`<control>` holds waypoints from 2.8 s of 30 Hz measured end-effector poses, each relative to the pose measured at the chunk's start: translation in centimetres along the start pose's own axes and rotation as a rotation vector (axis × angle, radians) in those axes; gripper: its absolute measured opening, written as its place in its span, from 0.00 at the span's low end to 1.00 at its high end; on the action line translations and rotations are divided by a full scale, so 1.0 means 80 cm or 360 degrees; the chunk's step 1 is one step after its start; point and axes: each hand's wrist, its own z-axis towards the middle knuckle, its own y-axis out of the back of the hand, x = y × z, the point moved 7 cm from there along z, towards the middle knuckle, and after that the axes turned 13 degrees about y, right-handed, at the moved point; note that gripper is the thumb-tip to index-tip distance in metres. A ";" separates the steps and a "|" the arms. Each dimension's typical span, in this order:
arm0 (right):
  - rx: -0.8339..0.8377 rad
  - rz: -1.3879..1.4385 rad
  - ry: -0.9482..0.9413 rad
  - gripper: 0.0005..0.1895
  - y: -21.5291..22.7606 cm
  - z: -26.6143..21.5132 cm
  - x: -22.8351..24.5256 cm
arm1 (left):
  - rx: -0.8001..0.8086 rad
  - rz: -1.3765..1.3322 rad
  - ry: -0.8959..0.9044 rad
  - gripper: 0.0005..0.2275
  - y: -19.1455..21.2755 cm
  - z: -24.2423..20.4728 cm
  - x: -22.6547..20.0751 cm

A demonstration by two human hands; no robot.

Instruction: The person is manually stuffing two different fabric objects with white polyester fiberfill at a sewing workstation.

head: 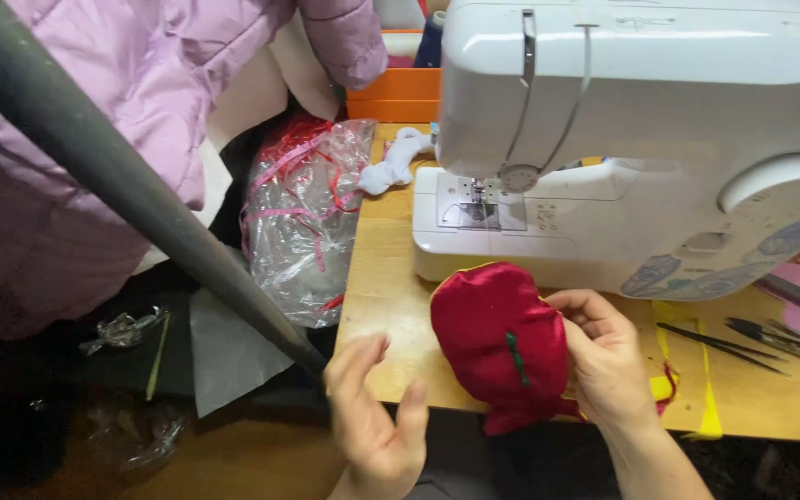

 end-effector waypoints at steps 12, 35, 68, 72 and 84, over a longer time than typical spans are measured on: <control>0.0013 -0.0110 -0.0294 0.04 0.016 0.001 -0.046 | 0.0407 0.0181 0.1393 0.11 0.097 0.127 0.223; 0.0090 0.0003 -0.0265 0.04 0.015 0.002 -0.014 | 0.1171 0.1557 0.1333 0.19 0.016 0.140 0.415; 0.1229 -0.1905 0.1065 0.10 -0.164 0.006 0.154 | 0.0905 0.1274 0.0347 0.20 0.047 0.142 0.422; 0.2093 -0.1566 0.0942 0.08 -0.301 -0.004 0.054 | 0.0578 0.1084 0.0500 0.09 0.067 0.140 0.403; 0.2127 -0.2044 0.1026 0.02 -0.427 0.074 -0.139 | -0.0199 -0.0652 0.0983 0.12 0.092 0.126 0.392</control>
